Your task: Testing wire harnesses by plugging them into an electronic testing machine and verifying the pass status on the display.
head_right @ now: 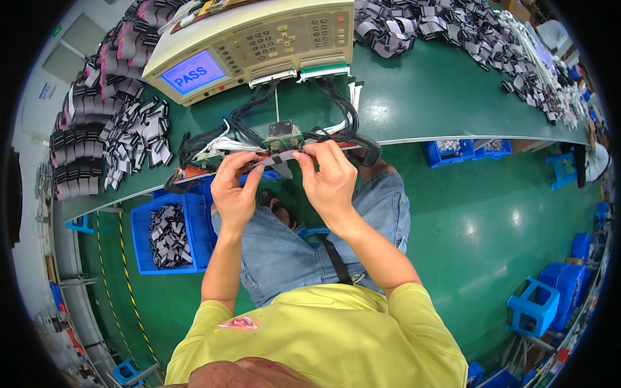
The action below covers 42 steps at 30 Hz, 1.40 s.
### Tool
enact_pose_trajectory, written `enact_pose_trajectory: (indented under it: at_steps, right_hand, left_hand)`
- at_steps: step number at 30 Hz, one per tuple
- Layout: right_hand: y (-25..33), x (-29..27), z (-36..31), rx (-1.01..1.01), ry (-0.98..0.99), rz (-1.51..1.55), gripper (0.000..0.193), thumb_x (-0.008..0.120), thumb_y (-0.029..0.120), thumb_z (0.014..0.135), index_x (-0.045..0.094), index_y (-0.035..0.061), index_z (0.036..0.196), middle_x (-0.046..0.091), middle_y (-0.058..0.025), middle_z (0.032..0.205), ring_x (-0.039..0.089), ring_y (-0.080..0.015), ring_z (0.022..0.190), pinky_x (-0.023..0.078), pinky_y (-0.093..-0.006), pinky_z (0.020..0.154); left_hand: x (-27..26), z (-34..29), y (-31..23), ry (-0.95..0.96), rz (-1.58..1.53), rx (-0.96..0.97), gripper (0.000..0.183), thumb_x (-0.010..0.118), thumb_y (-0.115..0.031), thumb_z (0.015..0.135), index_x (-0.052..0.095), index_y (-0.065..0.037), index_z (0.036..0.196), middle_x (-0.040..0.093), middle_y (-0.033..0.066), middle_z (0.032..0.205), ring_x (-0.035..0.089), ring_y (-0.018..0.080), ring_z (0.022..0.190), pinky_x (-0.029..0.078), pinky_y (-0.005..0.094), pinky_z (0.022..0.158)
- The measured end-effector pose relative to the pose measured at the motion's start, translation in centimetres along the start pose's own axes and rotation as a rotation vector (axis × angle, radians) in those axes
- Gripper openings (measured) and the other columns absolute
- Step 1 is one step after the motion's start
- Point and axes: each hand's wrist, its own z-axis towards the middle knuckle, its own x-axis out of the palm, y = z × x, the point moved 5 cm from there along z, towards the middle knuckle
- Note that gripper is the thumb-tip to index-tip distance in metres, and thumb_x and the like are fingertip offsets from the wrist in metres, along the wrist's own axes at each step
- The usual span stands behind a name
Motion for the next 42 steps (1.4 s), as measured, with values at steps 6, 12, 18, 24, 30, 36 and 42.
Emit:
enact_pose_trajectory:
  at_steps: [6, 12, 18, 24, 30, 36, 42]
  right_hand:
    - [-0.3, 0.6, 0.1, -0.051, -0.048, -0.109, 0.019, 0.083, 0.008, 0.085, 0.065, 0.0018, 0.088, 0.065, -0.0098, 0.082, 0.065, -0.0316, 0.066, 0.051, -0.0400, 0.058]
    - [-0.5, 0.3, 0.0, -0.045, -0.035, -0.109, 0.021, 0.084, 0.010, 0.084, 0.064, 0.0025, 0.087, 0.066, -0.0092, 0.085, 0.066, -0.0323, 0.071, 0.052, -0.0401, 0.059]
    - [3.5, 0.0, 0.4, -0.278, 0.149, 0.010, 0.024, 0.086, 0.014, 0.083, 0.070, 0.0038, 0.097, 0.069, -0.0090, 0.102, 0.071, -0.0242, 0.077, 0.058, -0.0350, 0.064]
    - [3.0, 0.9, 0.1, -0.277, 0.471, -0.086, 0.028, 0.085, 0.029, 0.084, 0.074, 0.0087, 0.100, 0.060, -0.0046, 0.088, 0.067, -0.0254, 0.069, 0.053, -0.0389, 0.056]
    - [2.9, 1.4, 0.3, -0.199, 0.355, -0.119, 0.018, 0.084, 0.021, 0.085, 0.075, 0.0080, 0.094, 0.060, -0.0059, 0.081, 0.065, -0.0277, 0.063, 0.051, -0.0392, 0.054]
    - [2.9, 1.8, 0.5, -0.147, 0.215, -0.113, 0.014, 0.083, 0.015, 0.086, 0.074, 0.0055, 0.092, 0.061, -0.0070, 0.077, 0.064, -0.0284, 0.061, 0.050, -0.0392, 0.053]
    - [3.0, 2.0, 0.4, -0.153, 0.156, -0.203, 0.012, 0.083, 0.012, 0.086, 0.073, 0.0047, 0.089, 0.062, -0.0073, 0.077, 0.063, -0.0284, 0.059, 0.048, -0.0391, 0.052]
  left_hand:
    - [0.2, 0.2, -0.4, 0.016, -0.010, -0.015, 0.027, 0.073, 0.011, 0.090, 0.070, 0.005, 0.116, 0.069, 0.0119, 0.114, 0.070, 0.0193, 0.103, 0.056, 0.0290, 0.090]
    - [0.2, -0.6, -1.2, -0.030, -0.028, -0.033, 0.026, 0.076, 0.005, 0.089, 0.072, 0.002, 0.114, 0.073, 0.0112, 0.108, 0.072, 0.0192, 0.093, 0.059, 0.0300, 0.082]
    - [0.1, -2.0, -1.7, 0.051, -0.076, -0.057, 0.031, 0.077, 0.005, 0.087, 0.072, 0.001, 0.117, 0.073, 0.0117, 0.107, 0.072, 0.0184, 0.091, 0.059, 0.0292, 0.081]
    - [0.2, -2.3, -2.0, 0.059, -0.014, -0.053, 0.031, 0.077, 0.005, 0.086, 0.072, 0.000, 0.117, 0.074, 0.0113, 0.102, 0.073, 0.0189, 0.087, 0.059, 0.0306, 0.078]
    - [1.7, -0.9, -0.8, 0.009, -0.018, -0.096, 0.027, 0.079, 0.003, 0.087, 0.071, 0.002, 0.112, 0.076, 0.0127, 0.098, 0.076, 0.0196, 0.085, 0.061, 0.0310, 0.078]
    - [1.8, -0.1, -0.5, -0.017, 0.030, -0.109, 0.021, 0.080, 0.001, 0.088, 0.071, 0.003, 0.107, 0.076, 0.0125, 0.095, 0.076, 0.0183, 0.083, 0.061, 0.0297, 0.076]
    - [2.2, 0.6, -0.6, 0.027, 0.029, -0.079, 0.014, 0.079, 0.001, 0.088, 0.072, 0.002, 0.100, 0.075, 0.0100, 0.090, 0.076, 0.0191, 0.080, 0.060, 0.0296, 0.073]
